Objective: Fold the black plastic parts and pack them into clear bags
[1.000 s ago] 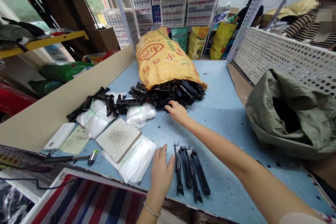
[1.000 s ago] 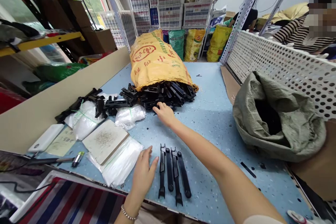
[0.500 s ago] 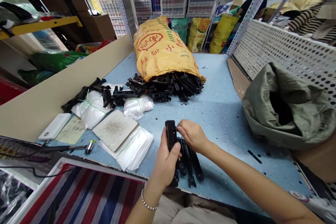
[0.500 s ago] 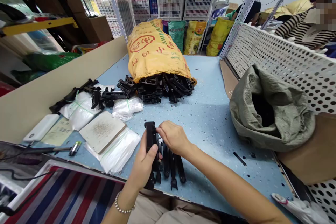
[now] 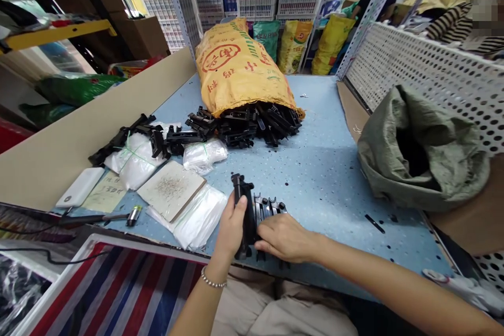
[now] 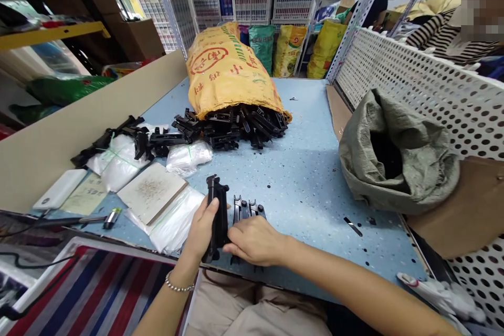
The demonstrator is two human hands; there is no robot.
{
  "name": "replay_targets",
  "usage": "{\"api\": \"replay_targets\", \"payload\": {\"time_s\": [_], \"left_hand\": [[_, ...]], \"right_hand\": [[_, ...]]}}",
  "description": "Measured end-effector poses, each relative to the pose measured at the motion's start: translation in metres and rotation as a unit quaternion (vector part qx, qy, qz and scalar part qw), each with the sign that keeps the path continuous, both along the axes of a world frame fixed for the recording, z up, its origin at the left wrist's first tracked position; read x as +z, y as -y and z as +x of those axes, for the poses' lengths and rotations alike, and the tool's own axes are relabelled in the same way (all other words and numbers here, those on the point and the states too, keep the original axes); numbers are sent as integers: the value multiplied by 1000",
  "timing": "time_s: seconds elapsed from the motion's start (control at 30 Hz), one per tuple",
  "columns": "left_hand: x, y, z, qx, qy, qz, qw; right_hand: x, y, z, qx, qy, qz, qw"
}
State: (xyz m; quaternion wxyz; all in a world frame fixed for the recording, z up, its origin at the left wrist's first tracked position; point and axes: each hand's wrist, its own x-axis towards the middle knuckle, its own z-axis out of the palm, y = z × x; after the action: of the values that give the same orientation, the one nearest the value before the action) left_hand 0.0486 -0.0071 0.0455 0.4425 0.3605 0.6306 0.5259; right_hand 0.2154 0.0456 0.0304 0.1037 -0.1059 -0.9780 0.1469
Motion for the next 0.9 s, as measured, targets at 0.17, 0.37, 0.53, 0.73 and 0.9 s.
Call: {"api": "replay_targets", "payload": {"time_s": [0.17, 0.37, 0.53, 0.73, 0.9], "left_hand": [[-41, 9, -5, 30, -190, -38, 981], [-73, 18, 12, 63, -294, -17, 954], [-53, 12, 7, 80, -213, 22, 974], [-17, -21, 32, -5, 115, 106, 988], [3, -8, 46, 6, 181, 45, 982]], "right_hand": [[25, -109, -31, -308, -47, -78, 947], [46, -231, -35, -506, -94, -70, 855], [33, -204, -13, -490, -103, -134, 855], [8, -54, 7, -288, -127, -277, 908], [24, -27, 22, -252, -182, -134, 941]]}}
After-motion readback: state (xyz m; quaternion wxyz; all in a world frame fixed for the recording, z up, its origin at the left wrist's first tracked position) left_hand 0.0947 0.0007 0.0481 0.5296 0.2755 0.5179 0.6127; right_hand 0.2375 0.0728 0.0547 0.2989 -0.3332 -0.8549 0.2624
